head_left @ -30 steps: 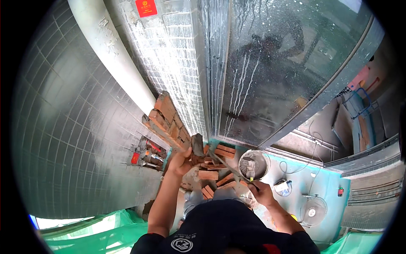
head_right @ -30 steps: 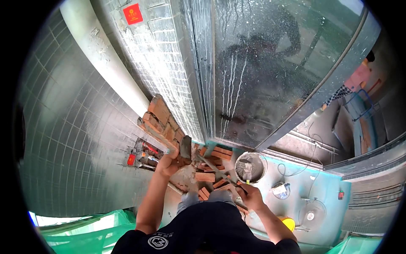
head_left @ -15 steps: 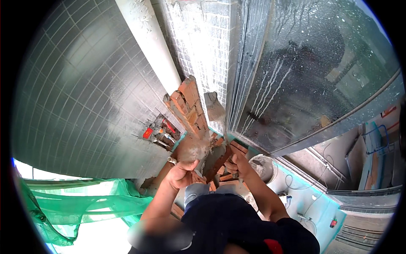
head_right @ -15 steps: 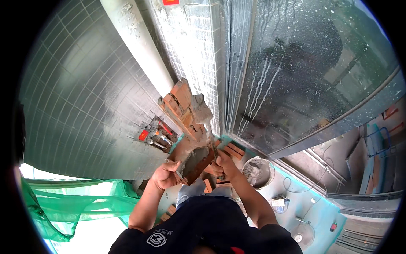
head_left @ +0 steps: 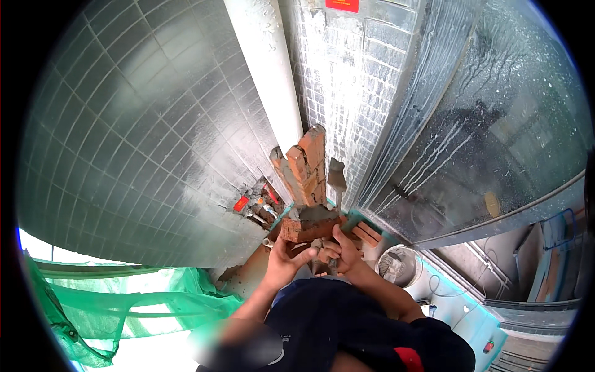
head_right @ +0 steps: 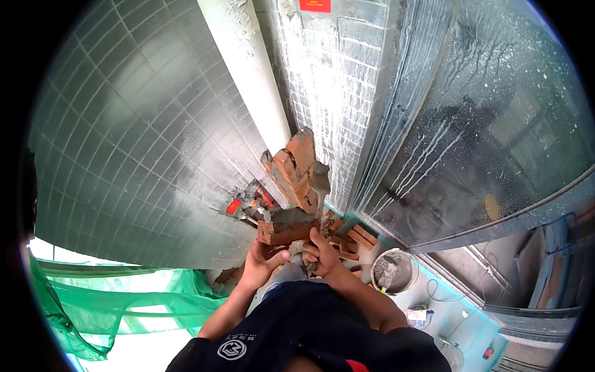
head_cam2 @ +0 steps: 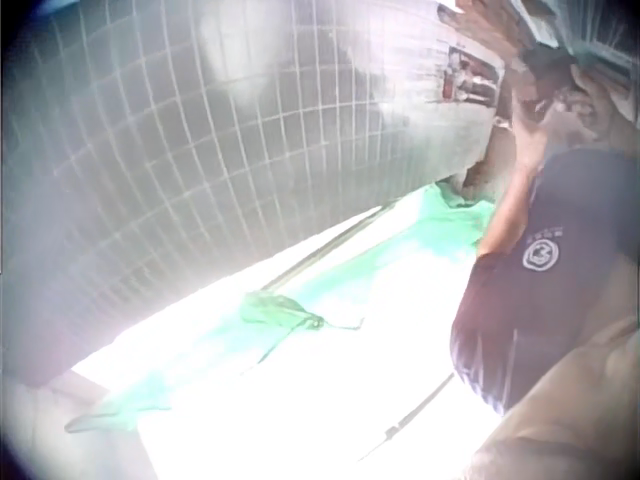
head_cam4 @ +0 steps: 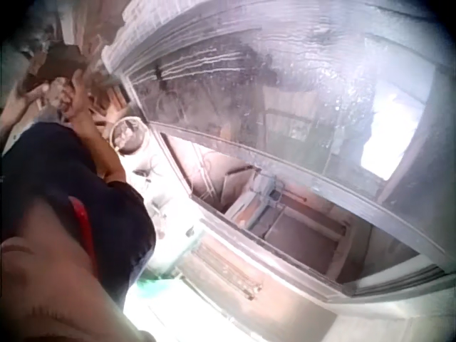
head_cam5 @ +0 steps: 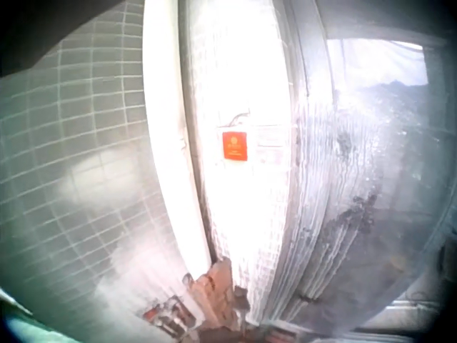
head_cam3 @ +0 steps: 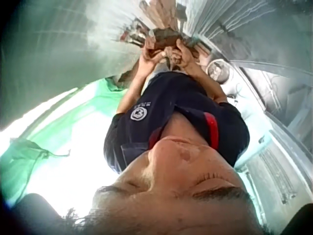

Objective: The person applies mortar to bricks using a trowel and then places the bricks around a vertical pipe in a corner.

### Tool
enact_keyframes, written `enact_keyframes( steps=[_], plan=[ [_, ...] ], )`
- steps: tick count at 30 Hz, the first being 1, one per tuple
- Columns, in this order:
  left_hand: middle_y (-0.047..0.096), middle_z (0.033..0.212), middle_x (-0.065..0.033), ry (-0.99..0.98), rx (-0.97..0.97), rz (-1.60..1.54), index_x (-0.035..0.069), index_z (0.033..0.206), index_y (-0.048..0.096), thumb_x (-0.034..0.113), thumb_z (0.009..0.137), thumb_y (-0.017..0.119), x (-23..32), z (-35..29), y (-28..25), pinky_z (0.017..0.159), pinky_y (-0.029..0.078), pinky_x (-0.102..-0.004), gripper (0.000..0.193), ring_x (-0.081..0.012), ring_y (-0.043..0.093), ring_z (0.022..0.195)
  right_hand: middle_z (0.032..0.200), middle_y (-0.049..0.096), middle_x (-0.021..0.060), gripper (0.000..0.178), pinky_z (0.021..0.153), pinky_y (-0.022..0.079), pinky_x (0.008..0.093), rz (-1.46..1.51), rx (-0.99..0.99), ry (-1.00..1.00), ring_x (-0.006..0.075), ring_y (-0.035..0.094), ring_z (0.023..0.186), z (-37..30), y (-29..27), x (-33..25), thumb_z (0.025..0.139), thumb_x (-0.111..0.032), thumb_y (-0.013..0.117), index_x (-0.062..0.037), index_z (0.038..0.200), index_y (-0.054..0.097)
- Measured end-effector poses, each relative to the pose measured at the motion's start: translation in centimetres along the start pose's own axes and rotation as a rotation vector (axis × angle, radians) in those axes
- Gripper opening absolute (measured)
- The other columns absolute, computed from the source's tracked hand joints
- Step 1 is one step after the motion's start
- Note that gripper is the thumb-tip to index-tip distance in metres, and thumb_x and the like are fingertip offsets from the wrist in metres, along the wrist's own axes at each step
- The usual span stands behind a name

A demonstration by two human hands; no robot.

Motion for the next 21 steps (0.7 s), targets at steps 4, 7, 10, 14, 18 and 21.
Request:
enact_keyframes(
  steps=[4,7,10,14,18,21],
  plan=[
    [0.068,0.1,-0.0057,0.147,0.219,0.057,-0.004,0.111,0.061,0.008,0.084,0.073,0.7,2.0,-2.5,0.082,0.049,-0.0267,0.032,-0.0113,0.062,0.09,0.077,0.048,-0.0086,0.021,0.047,0.033,0.0175,-0.081,0.084,-0.019,0.0027,0.036,0.051,1.8,1.1,0.5,0.096,-0.036,0.057,-0.0152,0.1,0.054],
    [0.069,0.095,-0.0047,0.148,0.284,0.023,-0.004,0.102,0.065,0.007,0.084,0.072,0.4,2.8,-4.0,0.081,0.048,-0.0262,0.022,-0.0103,0.062,0.086,0.064,0.052,-0.0073,0.038,0.053,0.039,0.0219,-0.213,0.095,-0.031,0.0037,0.037,0.048,3.0,0.2,0.1,0.095,-0.05,0.049,-0.0158,0.108,0.056],
    [0.069,0.094,-0.0039,0.209,0.418,0.056,-0.003,0.101,0.065,0.008,0.084,0.072,0.1,4.5,-7.3,0.078,0.049,-0.0263,0.021,-0.0095,0.061,0.084,0.111,0.062,0.0036,0.035,0.049,0.032,0.019,-0.307,0.129,-0.099,0.0034,0.033,0.052,2.7,0.1,-1.6,0.095,-0.037,0.057,-0.0117,0.118,0.052],
    [0.068,0.089,-0.0021,0.193,0.57,0.092,-0.001,0.096,0.066,0.01,0.084,0.073,0.0,8.3,-13.7,0.074,0.049,-0.0251,0.018,-0.0085,0.06,0.079,0.124,0.058,0.0132,0.042,0.047,0.031,0.0204,-0.489,0.343,-0.152,0.0043,0.032,0.051,-0.7,-4.8,-2.9,0.095,-0.037,0.057,-0.008,0.124,0.049],
    [0.067,0.077,-0.0026,0.213,0.696,0.221,-0.002,0.085,0.067,0.012,0.082,0.073,1.5,12.5,-16.1,0.065,0.048,-0.0243,0.016,-0.0078,0.059,0.068,0.12,0.059,0.0128,0.04,0.044,0.028,0.0206,-0.493,0.553,-0.259,0.0045,0.032,0.049,-5.6,-9.0,-5.4,0.096,-0.036,0.056,-0.0066,0.122,0.048],
    [0.068,0.073,-0.0038,0.213,0.757,0.284,-0.002,0.078,0.068,0.018,0.08,0.076,1.1,14.8,-17.9,0.062,0.048,-0.0252,0.021,-0.0083,0.059,0.064,0.117,0.061,0.012,0.035,0.043,0.027,0.0203,-0.424,0.642,-0.329,0.0043,0.031,0.047,-9.1,-11.5,-5.9,0.096,-0.035,0.056,-0.0072,0.117,0.049]
  ],
)
Point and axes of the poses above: each hand's wrist, its own z-axis towards the middle knuckle, its own y-axis out of the palm, x = y × z, the point moved 9 cm from there along z, towards the middle knuckle
